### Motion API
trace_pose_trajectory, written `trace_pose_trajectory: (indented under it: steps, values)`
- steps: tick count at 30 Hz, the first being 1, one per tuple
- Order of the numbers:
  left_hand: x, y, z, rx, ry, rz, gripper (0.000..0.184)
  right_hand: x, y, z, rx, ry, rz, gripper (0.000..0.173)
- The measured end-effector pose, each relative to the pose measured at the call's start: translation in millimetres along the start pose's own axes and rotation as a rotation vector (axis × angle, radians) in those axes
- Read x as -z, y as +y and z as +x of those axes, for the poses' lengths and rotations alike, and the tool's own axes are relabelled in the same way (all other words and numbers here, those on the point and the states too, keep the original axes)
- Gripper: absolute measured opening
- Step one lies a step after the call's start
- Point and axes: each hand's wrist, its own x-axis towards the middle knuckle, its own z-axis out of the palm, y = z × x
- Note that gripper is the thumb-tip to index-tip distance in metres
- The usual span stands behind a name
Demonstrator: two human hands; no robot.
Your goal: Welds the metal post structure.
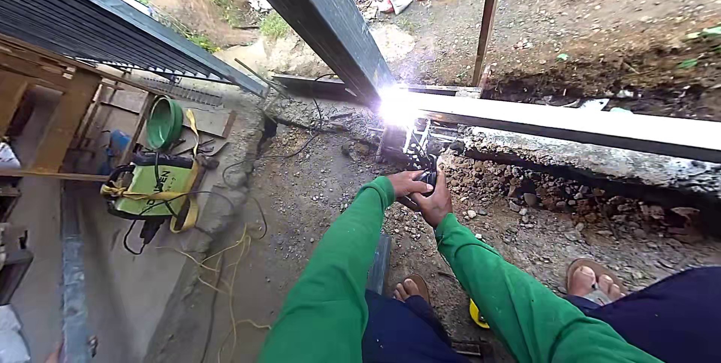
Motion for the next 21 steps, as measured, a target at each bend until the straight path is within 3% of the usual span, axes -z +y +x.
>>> trace_pose_trajectory:
  steps: [12, 16, 21]
  values:
    - [-4, 7, -4, 0.032, 0.041, 0.008, 0.054, 2, -4, -2, -0.012, -0.007, 0.056, 0.103]
    - [-7, 8, -4, 0.028, 0.021, 0.106, 0.071, 4, -3, -7, -0.004, 0.037, -0.016, 0.106]
    - [-4, 2, -2, 0.056, 0.024, 0.063, 0.065, 4, -5, -6, -0.044, -0.016, -0.04, 0.104]
